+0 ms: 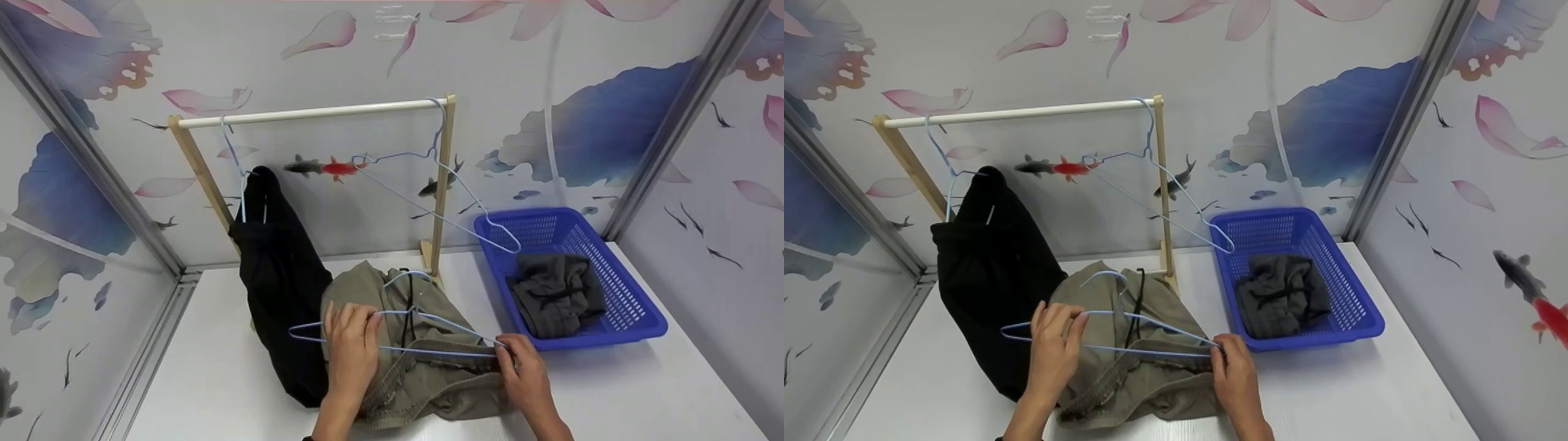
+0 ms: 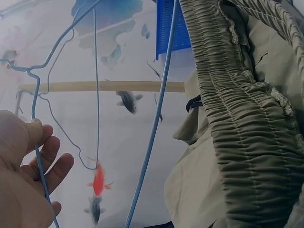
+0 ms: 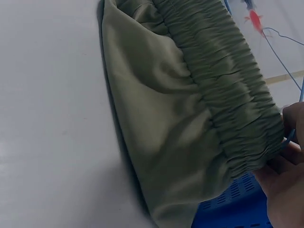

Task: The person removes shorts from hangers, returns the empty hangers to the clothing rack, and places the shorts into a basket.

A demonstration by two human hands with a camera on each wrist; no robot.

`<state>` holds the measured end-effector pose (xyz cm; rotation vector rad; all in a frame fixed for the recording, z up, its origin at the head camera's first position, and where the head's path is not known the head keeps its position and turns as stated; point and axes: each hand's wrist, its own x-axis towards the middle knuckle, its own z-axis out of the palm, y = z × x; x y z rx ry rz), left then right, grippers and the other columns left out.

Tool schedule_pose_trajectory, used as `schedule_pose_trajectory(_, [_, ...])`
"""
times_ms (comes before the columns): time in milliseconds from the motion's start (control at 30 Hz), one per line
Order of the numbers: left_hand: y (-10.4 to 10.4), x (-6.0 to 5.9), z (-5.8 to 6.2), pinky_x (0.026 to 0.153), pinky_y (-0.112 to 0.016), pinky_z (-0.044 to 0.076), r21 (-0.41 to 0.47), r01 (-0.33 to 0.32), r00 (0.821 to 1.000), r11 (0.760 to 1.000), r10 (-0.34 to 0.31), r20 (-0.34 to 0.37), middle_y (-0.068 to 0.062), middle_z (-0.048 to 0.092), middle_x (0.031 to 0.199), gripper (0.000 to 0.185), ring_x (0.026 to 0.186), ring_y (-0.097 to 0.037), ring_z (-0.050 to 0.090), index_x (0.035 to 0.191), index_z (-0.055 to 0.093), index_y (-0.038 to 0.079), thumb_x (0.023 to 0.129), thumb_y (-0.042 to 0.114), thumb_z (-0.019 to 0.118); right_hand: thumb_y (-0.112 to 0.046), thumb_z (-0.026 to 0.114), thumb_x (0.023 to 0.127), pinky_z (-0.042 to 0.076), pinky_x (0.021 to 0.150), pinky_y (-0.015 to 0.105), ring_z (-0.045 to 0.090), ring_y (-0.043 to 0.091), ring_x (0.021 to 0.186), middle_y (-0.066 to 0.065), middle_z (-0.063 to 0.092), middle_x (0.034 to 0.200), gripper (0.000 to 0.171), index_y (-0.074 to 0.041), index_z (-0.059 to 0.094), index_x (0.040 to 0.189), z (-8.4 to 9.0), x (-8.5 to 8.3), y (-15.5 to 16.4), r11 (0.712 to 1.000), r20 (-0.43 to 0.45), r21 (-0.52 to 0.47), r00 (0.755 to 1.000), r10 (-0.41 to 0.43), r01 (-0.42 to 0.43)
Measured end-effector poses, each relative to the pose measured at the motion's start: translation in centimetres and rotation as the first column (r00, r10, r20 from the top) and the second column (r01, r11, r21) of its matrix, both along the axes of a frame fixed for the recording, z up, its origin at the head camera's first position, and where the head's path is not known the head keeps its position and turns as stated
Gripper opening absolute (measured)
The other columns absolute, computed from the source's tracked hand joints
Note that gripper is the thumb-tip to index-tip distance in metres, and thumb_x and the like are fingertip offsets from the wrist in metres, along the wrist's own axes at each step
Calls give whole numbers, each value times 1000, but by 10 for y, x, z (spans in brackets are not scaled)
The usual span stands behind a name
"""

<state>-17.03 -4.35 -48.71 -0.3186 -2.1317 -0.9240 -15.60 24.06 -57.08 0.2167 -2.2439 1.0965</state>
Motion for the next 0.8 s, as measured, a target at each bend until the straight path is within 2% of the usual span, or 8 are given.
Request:
schedule_pose_trajectory(133, [0, -1, 1, 109, -69, 30, 9, 5, 1000, 1000, -5, -7, -1, 60, 84, 10, 85, -21, 62, 87, 66, 9, 94, 4, 71, 8, 68, 94, 45, 83, 6, 64, 9, 92, 5, 70, 100, 14, -3, 72, 101, 5, -1, 1, 1000, 15, -6, 1000, 3, -3])
schedule_pose_trajectory(300, [3, -1, 1, 109, -69, 30, 18, 18, 1000, 1000, -18, -9, -1, 59, 84, 9, 84, -20, 61, 87, 66, 9, 95, 5, 70, 8, 70, 92, 47, 78, 7, 65, 4, 87, 1, 69, 96, 13, -3, 72, 99, 9, -2, 2, 1000, 29, -1, 999, 27, -27])
schedule_pose_trajectory(567, [7, -2, -3, 108, -69, 32, 11, 42, 999, 999, -42, -17, -1, 59, 83, 11, 83, -20, 61, 87, 66, 8, 91, 1, 73, 5, 74, 90, 49, 70, 11, 63, 1, 78, -6, 69, 89, 16, -10, 73, 94, 12, -2, 3, 993, 1, 34, 994, 110, -110])
schedule_pose_trajectory(800, [6, -5, -7, 110, -67, 31, 9, 51, 999, 999, -51, -17, -3, 60, 86, 7, 85, -20, 62, 90, 68, 7, 92, 2, 72, 7, 72, 90, 48, 66, 15, 60, 0, 75, -7, 67, 81, 22, -15, 70, 86, 12, 0, 4, 983, 2, -17, 983, 184, -184])
